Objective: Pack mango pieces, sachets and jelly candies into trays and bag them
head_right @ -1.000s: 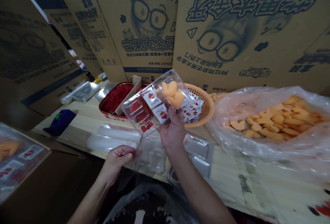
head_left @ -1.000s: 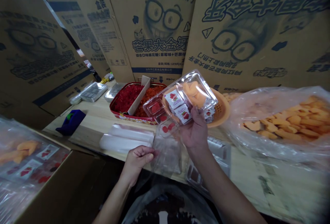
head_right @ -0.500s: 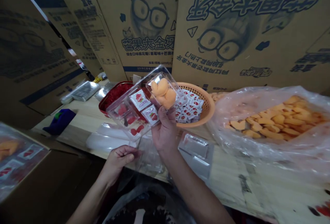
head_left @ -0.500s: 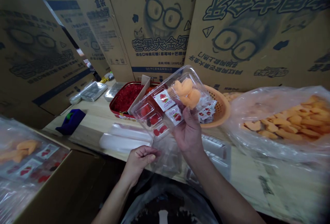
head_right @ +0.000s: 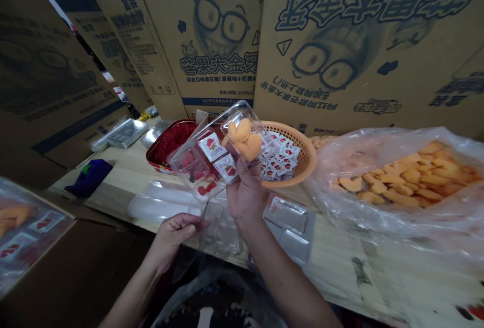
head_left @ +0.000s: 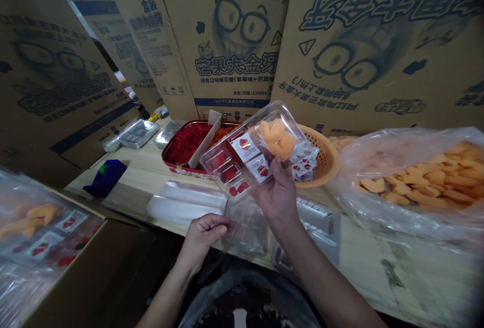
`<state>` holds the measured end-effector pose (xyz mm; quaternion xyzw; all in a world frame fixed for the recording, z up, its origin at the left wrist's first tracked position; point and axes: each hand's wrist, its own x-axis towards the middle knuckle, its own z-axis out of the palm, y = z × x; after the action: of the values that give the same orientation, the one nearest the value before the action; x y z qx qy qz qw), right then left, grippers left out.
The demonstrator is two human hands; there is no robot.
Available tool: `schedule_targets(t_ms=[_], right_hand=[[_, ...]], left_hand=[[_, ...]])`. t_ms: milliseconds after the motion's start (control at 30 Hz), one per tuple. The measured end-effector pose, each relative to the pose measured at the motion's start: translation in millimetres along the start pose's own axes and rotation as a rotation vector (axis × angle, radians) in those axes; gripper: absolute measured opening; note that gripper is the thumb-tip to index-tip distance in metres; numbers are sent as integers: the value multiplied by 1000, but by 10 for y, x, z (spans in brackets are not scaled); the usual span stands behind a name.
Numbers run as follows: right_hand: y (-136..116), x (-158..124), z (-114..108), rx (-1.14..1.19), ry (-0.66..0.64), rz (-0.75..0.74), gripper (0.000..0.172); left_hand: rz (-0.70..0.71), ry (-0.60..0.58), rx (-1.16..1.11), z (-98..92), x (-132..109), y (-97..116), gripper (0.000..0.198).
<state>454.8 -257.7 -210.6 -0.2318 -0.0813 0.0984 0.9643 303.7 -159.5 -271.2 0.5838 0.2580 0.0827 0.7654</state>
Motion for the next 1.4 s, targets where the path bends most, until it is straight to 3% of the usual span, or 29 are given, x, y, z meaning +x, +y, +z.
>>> schedule_targets(t_ms=[167, 533, 833, 1033, 1400], right_hand=[[13, -27, 10, -5, 10, 8, 16], [-70, -14, 84, 6, -15, -48, 20], [-27, -47, 44, -14, -6, -33, 10], [-27, -89, 62, 17, -49, -15, 16], [-21, -56, -30, -13, 1, -56, 21]], left_hand=[[-17, 30, -23, 17, -17, 16, 23], [-20, 39, 3, 33, -21, 37, 25], [-28, 23, -39, 8, -37, 25, 26], [-47, 60, -73, 23, -29, 25, 25], [-35, 156, -57, 25, -37, 43, 27]])
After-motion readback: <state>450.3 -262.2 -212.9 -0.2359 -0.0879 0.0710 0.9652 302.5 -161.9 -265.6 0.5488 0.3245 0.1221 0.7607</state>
